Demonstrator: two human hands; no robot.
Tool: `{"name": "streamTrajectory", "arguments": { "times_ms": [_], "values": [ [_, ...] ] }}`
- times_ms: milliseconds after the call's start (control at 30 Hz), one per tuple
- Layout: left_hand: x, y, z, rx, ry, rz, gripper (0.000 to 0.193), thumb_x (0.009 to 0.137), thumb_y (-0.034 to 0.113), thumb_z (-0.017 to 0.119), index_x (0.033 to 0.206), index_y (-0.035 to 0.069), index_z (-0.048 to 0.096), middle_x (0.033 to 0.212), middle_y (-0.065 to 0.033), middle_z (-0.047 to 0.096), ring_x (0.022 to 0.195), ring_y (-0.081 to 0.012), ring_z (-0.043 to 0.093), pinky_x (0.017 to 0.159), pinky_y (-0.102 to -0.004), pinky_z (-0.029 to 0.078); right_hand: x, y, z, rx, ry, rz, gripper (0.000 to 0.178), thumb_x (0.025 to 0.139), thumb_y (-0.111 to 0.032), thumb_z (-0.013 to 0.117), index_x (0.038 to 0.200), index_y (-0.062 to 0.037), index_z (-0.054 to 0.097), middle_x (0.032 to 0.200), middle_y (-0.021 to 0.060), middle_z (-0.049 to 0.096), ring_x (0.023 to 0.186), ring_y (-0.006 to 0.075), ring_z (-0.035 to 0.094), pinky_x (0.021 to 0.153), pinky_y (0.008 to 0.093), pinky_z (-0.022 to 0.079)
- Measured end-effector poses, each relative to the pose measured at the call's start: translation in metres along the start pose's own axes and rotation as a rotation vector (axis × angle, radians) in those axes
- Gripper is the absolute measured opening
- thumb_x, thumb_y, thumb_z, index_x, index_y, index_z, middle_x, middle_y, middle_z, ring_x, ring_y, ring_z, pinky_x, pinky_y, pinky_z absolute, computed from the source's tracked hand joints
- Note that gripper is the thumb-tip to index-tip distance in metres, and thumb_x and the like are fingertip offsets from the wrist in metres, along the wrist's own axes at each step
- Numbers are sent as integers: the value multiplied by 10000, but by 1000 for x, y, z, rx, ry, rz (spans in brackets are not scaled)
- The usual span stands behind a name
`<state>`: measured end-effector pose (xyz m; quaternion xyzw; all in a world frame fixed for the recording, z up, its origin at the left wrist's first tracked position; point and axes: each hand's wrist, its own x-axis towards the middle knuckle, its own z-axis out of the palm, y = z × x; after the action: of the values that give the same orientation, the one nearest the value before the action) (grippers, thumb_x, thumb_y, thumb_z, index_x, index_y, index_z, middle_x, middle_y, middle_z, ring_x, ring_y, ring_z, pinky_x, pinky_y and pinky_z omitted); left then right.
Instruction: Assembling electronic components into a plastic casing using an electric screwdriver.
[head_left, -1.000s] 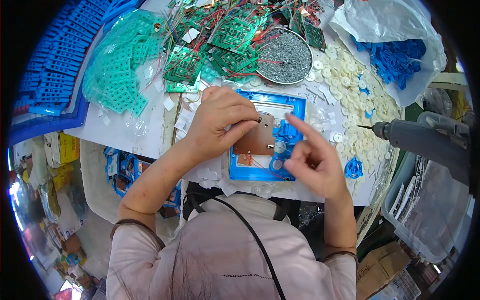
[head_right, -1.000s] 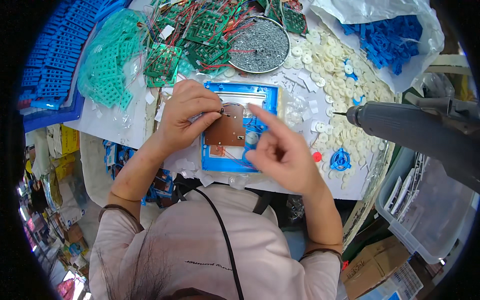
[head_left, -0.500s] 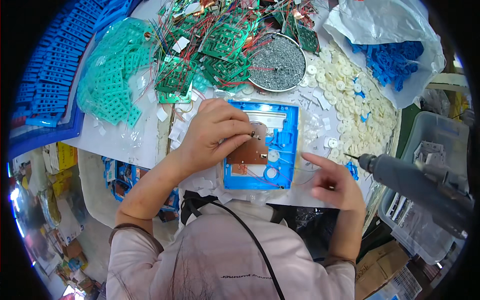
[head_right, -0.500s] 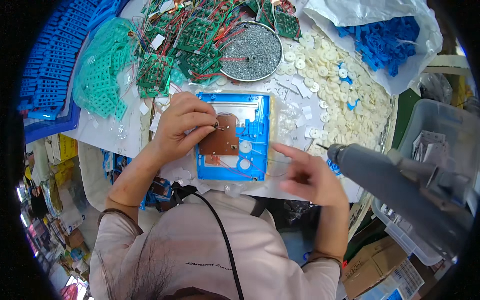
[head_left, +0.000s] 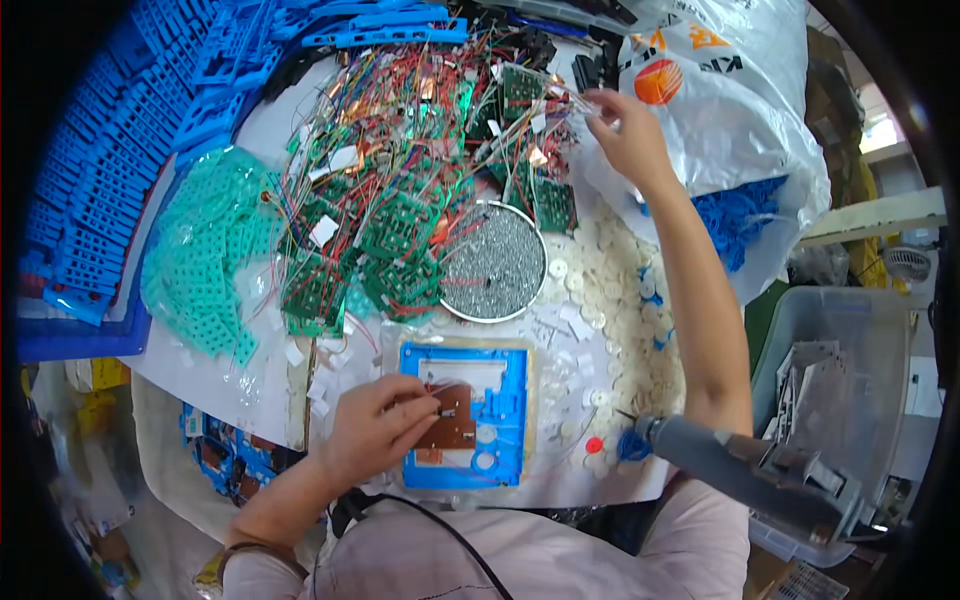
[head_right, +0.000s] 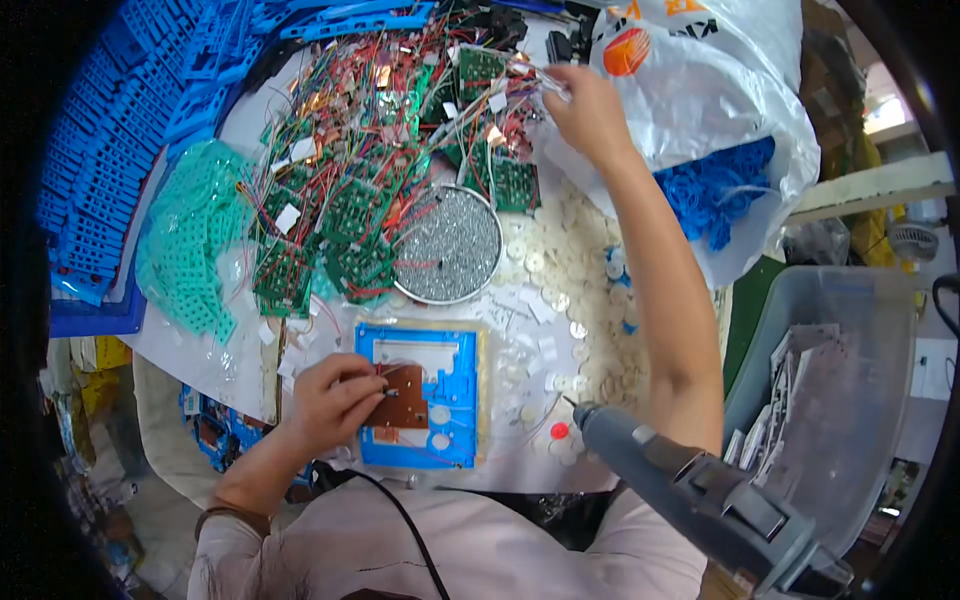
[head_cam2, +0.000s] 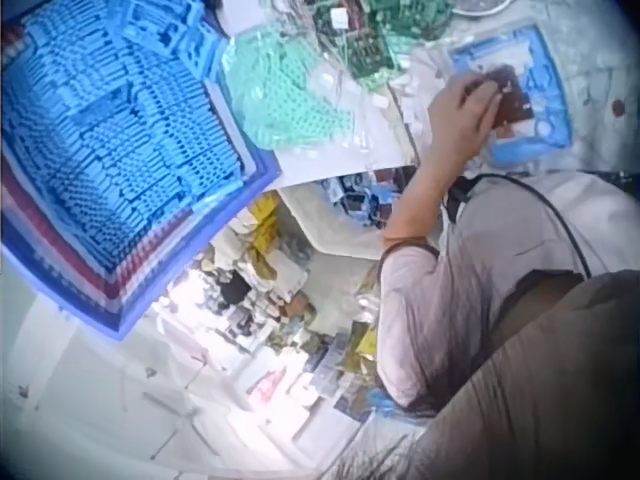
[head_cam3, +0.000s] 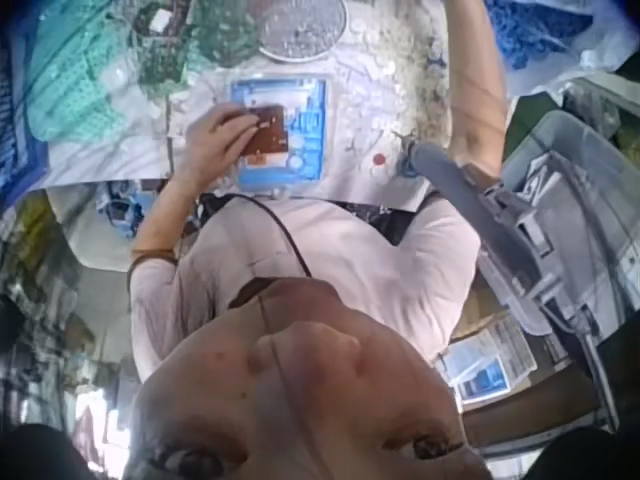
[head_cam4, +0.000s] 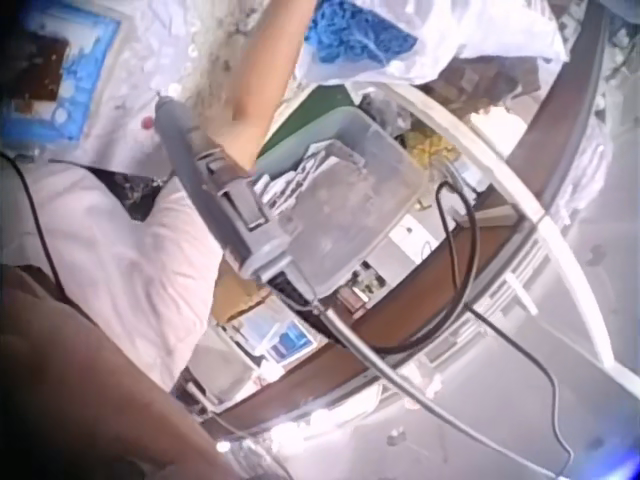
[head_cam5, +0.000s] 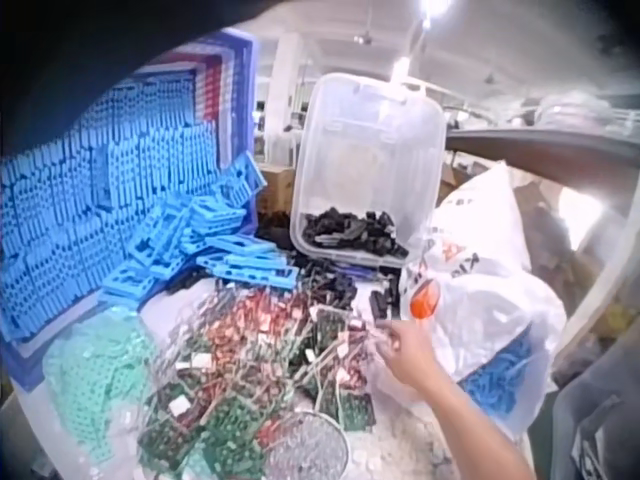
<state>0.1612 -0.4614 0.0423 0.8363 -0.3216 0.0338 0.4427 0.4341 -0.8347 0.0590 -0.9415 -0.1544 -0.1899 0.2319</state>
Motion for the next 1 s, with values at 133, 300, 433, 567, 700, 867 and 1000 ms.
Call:
{"name": "streamTrajectory", "arguments": {
  "times_ms": [133,300,433,567,700,867,1000],
  "values": [
    [-1,1,2,-29,17,-41,232,785,71,790,1000,95,707,942,-81,659,739,-250,684,597,-334,557,81,84,77,-312,-117,220,363,904,-294,599,1192,-108,719,1166,210,700,1083,406,662,957,481,522],
    [-8,3,0,-39,65,-119,198,816,74,771,1003,76,705,862,-82,674,718,-264,688,598,-343,558,86,46,63,-344,-123,323,345,903,-352,589,1127,-138,741,1019,172,738,971,386,697,889,484,545],
    [-8,5,2,-98,85,-256,157,854,66,736,1006,53,699,823,-112,670,693,-269,686,588,-339,546,23,-1,10,258,234,127,192,957,-215,630,1082,-99,719,923,97,733,796,219,694,727,364,573],
    [-5,9,8,-264,133,-371,138,915,68,692,1043,17,694,801,-106,680,625,-174,671,562,-285,513,-108,-59,-79,794,179,434,177,1002,-163,606,1136,-54,645,916,18,634,776,83,602,643,273,552],
    [-11,-5,18,-465,182,-439,147,950,73,669,1069,-13,684,792,-60,684,603,-97,644,553,-233,489,-253,-77,-130,272,263,366,245,939,-41,643,1171,-36,565,1008,40,583,823,102,565,661,253,491],
    [-7,-6,17,-622,149,-450,145,978,52,629,1096,-27,657,783,-47,663,635,-89,640,576,-223,486,-329,-183,-154,440,130,475,394,778,-18,742,1112,-30,533,966,48,584,796,121,575,682,248,474],
    [-11,-11,15,-678,127,-451,148,989,54,615,1115,-16,647,797,-45,658,641,-88,645,573,-219,478,-286,-250,-132,262,-281,84,365,695,-59,780,1031,-44,641,910,105,627,758,258,614,663,329,514]
  ]
}}
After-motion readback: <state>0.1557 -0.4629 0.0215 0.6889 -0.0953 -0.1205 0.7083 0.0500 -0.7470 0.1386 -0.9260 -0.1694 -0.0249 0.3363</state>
